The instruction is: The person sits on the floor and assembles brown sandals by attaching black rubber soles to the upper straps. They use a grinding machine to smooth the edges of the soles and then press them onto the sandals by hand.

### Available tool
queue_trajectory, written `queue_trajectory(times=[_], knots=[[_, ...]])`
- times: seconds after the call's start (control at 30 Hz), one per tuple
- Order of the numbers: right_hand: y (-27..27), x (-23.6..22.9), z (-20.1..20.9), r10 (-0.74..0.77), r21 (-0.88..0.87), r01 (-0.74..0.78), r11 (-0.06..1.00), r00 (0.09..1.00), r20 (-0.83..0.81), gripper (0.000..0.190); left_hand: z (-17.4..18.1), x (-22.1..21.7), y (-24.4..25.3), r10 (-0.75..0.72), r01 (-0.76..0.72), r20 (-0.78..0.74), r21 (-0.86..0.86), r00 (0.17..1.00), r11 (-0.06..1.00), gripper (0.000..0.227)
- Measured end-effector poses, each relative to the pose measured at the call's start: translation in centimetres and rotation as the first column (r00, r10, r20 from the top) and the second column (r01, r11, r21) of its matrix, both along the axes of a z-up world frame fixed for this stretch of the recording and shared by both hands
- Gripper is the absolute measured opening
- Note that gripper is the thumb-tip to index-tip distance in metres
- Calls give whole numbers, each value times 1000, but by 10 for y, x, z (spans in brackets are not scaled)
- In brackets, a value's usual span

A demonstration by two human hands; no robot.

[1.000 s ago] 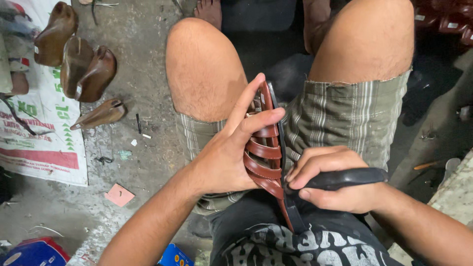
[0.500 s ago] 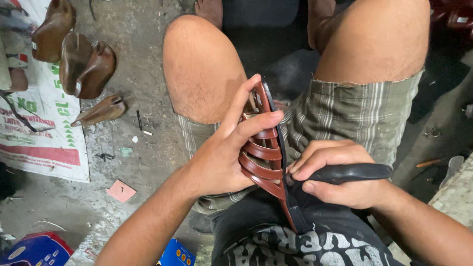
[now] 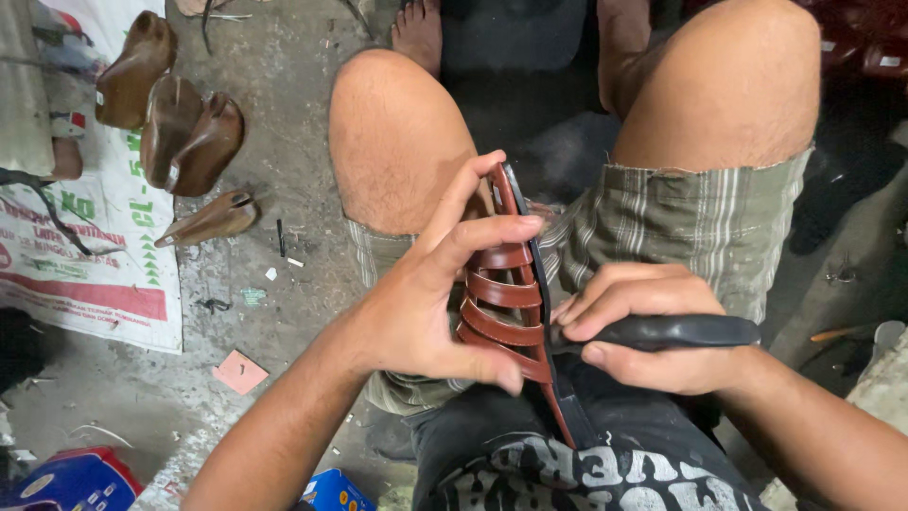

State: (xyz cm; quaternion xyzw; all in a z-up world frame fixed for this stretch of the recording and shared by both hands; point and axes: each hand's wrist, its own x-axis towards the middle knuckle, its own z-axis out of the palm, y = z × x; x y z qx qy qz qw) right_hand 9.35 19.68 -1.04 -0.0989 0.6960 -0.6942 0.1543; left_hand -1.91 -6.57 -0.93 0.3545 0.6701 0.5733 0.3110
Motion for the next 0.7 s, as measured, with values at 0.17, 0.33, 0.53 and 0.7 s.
queue_trajectory(times=[0.17,0.33,0.53,0.7], knots=[[-2,15,-16,-91,34,91,995,996,18,15,-6,2,1,27,-26,26,-37,999,999,82],[-4,0,-11,-62,-42,62,997,998,-15,13,-11,4,8,29,-29,47,2,999,1000,81],[7,-18,7,67,83,-55,995,987,-143,15,-2,-2,8,25,-25,46,-2,999,1000,92],[5,-11,5,-72,122,93,988,983,-168,17,-1,-2,10,63,-62,103,-7,993,998,78]])
